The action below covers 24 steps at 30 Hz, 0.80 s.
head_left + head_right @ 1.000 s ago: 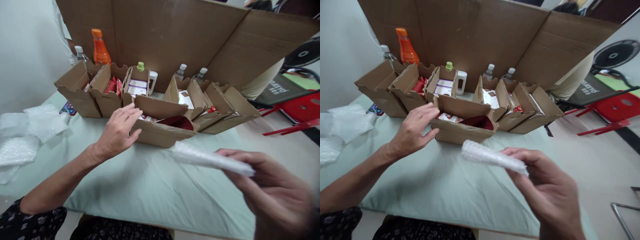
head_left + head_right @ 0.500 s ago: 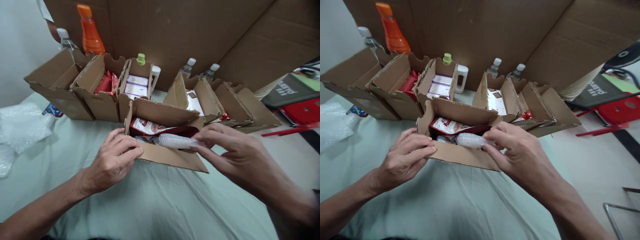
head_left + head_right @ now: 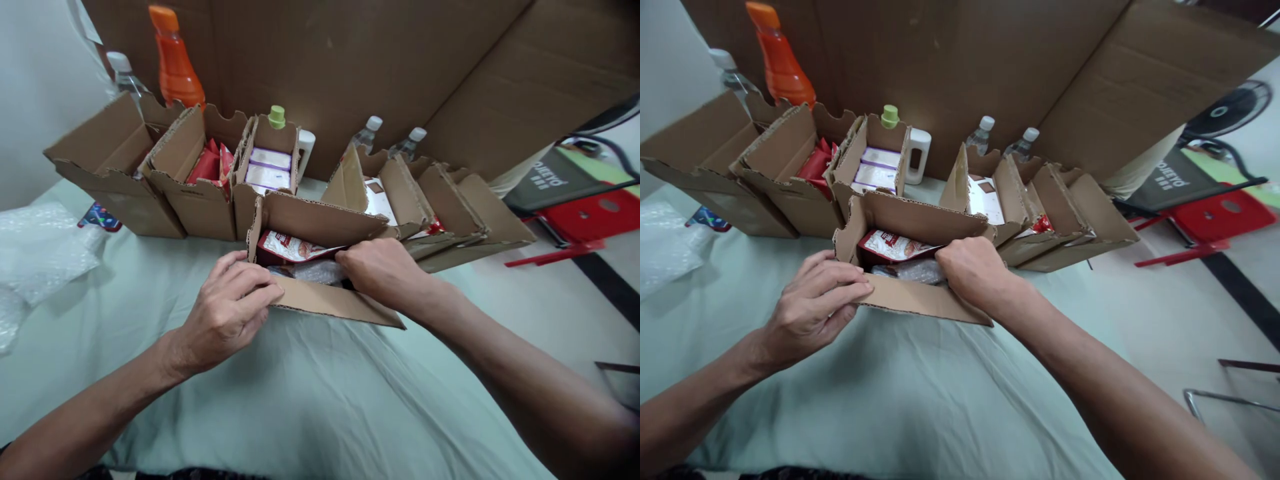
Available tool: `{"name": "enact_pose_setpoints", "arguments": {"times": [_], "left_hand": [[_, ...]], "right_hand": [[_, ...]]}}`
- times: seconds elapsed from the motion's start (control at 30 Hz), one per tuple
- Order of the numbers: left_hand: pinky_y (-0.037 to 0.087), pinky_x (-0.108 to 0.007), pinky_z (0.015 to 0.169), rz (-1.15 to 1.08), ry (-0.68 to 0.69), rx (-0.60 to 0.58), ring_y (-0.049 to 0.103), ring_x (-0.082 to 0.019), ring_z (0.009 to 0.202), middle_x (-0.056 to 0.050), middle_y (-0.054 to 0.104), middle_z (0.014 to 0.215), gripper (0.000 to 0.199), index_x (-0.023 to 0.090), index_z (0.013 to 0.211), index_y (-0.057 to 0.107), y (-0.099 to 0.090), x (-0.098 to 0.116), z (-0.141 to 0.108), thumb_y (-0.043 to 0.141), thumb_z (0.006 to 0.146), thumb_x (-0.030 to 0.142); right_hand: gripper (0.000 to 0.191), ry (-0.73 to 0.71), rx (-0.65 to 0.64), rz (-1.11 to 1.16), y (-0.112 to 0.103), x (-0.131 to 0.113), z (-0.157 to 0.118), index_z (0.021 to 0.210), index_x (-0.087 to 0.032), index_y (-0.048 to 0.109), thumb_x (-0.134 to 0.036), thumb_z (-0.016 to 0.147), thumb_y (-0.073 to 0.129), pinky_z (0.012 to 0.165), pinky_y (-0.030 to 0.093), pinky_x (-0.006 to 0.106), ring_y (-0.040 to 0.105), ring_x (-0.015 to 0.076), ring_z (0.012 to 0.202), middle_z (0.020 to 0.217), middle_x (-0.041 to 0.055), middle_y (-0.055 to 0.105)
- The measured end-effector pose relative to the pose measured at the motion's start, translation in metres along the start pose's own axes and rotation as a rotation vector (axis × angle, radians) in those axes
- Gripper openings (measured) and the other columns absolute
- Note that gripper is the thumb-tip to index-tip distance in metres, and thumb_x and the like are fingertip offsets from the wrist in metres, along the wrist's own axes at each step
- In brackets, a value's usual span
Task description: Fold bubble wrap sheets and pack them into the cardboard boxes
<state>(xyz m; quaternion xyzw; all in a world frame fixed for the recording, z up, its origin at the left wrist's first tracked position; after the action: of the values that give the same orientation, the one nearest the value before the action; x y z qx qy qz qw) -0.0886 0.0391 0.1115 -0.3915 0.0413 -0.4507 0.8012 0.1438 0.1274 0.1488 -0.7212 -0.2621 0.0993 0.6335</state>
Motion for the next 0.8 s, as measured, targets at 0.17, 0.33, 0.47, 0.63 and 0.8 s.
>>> {"name": "enact_pose_setpoints", "arguments": {"times": [0.17,0.33,0.47,0.63,0.8], "left_hand": [[0.052,-0.045,0.099,0.093,-0.003,0.146,0.07,-0.021,0.094,-0.003,0.074,0.099,0.035,0.026,0.117,0.068,0.0,0.004,0.007,0.062,0.089,0.006],[0.054,-0.045,0.101,0.171,-0.165,0.363,0.066,-0.026,0.115,-0.01,0.066,0.123,0.055,0.026,0.139,0.057,-0.013,-0.002,-0.011,0.071,0.086,0.014],[0.052,-0.046,0.108,-0.131,-0.532,0.27,0.063,-0.026,0.122,-0.012,0.063,0.133,0.059,0.022,0.143,0.054,0.004,-0.036,-0.034,0.072,0.087,0.032],[0.043,-0.047,0.116,-0.643,-0.839,0.1,0.056,-0.036,0.135,-0.017,0.061,0.142,0.084,0.018,0.137,0.056,0.056,-0.066,-0.037,0.087,0.069,0.056],[0.039,-0.045,0.119,-0.841,-0.927,0.107,0.055,-0.038,0.137,-0.018,0.066,0.136,0.094,0.014,0.127,0.063,0.075,-0.055,-0.027,0.092,0.054,0.066]], "right_hand": [[0.007,-0.035,0.004,-0.052,-0.019,0.008,-0.018,0.082,-0.023,0.077,-0.021,0.076,0.075,0.051,0.031,0.03,0.062,0.0207,0.056,0.068,0.0045,0.074],[0.025,0.095,0.388,0.169,-0.039,0.052,-0.111,0.101,-0.028,0.077,-0.046,0.095,0.062,0.046,0.035,0.031,0.061,0.0189,0.049,0.067,0.0026,0.074],[0.037,0.186,0.326,0.567,0.02,0.062,-0.146,0.107,-0.024,0.076,-0.055,0.094,0.061,0.052,0.05,0.031,0.066,0.0185,0.057,0.082,0.0056,0.079],[0.064,0.258,0.376,0.905,0.102,0.024,-0.096,0.125,-0.017,0.066,-0.064,0.081,0.072,0.076,0.06,0.041,0.072,0.0282,0.095,0.119,0.0159,0.074],[0.054,0.268,0.609,1.144,0.117,-0.009,-0.068,0.109,-0.017,0.068,-0.066,0.086,0.062,0.091,0.057,0.047,0.068,0.0321,0.106,0.113,0.0149,0.073]]}}
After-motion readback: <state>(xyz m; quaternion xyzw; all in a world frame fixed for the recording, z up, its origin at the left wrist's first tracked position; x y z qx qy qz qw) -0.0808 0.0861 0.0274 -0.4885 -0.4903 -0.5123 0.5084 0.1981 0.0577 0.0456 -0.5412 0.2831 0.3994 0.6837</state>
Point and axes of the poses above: each hand's wrist, its own z-axis towards the middle knuckle, its own y-axis out of the palm, x = y × z, the point moved 3 cm from there along z, towards the middle knuckle
